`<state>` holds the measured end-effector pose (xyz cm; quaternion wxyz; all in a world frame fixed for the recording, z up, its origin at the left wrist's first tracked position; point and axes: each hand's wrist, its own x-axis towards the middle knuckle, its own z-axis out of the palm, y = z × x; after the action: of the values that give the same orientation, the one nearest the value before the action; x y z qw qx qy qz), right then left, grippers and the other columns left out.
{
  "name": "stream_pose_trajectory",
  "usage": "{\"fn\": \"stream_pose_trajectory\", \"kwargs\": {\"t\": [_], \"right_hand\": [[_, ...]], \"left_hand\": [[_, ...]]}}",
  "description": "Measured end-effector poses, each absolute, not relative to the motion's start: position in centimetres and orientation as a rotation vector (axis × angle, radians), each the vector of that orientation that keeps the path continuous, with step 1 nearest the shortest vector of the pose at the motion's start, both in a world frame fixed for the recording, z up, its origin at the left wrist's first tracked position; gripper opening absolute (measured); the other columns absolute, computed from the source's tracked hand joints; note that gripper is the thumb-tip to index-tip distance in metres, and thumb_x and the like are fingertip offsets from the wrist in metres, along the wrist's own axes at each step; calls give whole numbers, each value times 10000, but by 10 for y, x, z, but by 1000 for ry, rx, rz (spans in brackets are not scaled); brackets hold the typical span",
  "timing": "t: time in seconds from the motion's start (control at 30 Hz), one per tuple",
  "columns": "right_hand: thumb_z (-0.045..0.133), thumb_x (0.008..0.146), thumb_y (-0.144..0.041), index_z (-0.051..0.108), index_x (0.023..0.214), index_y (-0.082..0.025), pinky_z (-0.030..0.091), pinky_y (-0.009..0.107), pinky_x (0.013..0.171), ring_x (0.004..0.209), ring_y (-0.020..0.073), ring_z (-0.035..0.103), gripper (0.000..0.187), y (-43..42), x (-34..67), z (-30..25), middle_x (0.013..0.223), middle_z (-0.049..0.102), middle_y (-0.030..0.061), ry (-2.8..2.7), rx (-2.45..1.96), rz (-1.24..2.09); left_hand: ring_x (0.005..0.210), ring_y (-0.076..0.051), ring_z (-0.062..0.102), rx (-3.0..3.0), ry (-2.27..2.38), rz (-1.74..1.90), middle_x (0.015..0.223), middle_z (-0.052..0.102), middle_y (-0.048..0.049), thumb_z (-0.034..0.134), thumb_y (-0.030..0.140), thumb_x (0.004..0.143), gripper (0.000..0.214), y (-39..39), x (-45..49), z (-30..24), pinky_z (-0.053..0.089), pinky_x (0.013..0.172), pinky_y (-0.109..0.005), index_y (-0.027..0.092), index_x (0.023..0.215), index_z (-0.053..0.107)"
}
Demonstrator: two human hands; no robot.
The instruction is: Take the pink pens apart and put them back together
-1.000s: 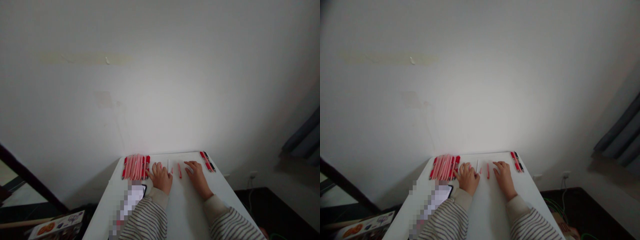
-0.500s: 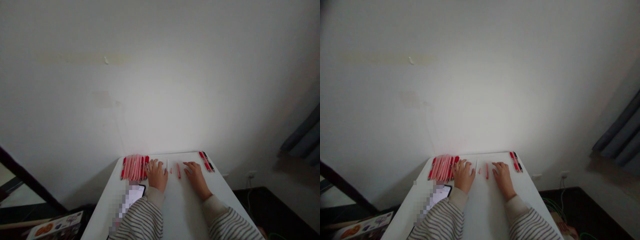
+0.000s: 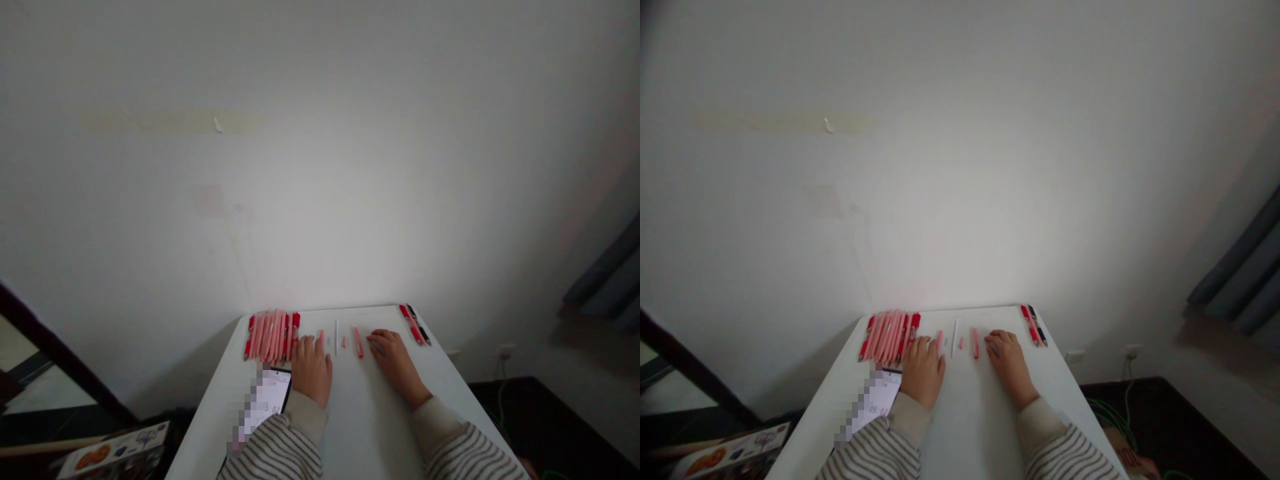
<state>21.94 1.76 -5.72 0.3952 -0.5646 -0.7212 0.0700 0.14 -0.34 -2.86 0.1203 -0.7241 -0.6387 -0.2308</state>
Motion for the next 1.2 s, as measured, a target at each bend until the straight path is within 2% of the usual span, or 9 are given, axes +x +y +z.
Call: {"fn": "stream_pose_trajectory", "kwargs": {"t": [0.2,0.33,0.43,0.93,1.2], "right_hand": [[531,824,-192,692,1030,-213,435,387,968,1073,226,541,262,15,217,-54,1104,640,86,-1821,-1451,178],[528,828,-202,692,1027,-209,434,390,967,1066,225,542,258,17,219,-56,1103,640,88,-1822,-1456,179],[519,836,-212,691,1031,-209,428,394,973,1070,225,538,260,18,220,-58,1108,637,88,-1819,-1456,190],[503,850,-215,685,1026,-197,427,424,968,1068,238,535,254,18,220,-59,1093,636,100,-1806,-1437,195],[517,854,-231,659,1061,-205,440,437,950,1071,239,530,252,17,203,-40,1099,637,98,-1830,-1305,121]], "left_hand": [[1105,-229,483,-2142,-1955,-637,1140,571,-104,557,246,795,477,-4,8,-40,379,968,-369,143,1257,497],[1109,-246,500,-2116,-2055,-571,1163,575,-126,508,283,826,413,-5,10,-37,392,948,-381,118,1204,533],[1106,-254,508,-2100,-2086,-529,1173,578,-128,484,297,836,365,-7,11,-35,399,933,-389,122,1146,567],[1104,-235,513,-2083,-2067,-525,1176,583,-115,498,307,834,364,-7,11,-37,392,939,-368,138,1149,569],[1086,-231,510,-2077,-2053,-566,1135,590,-108,506,302,828,390,-8,12,-37,384,927,-366,152,1186,547]]}}
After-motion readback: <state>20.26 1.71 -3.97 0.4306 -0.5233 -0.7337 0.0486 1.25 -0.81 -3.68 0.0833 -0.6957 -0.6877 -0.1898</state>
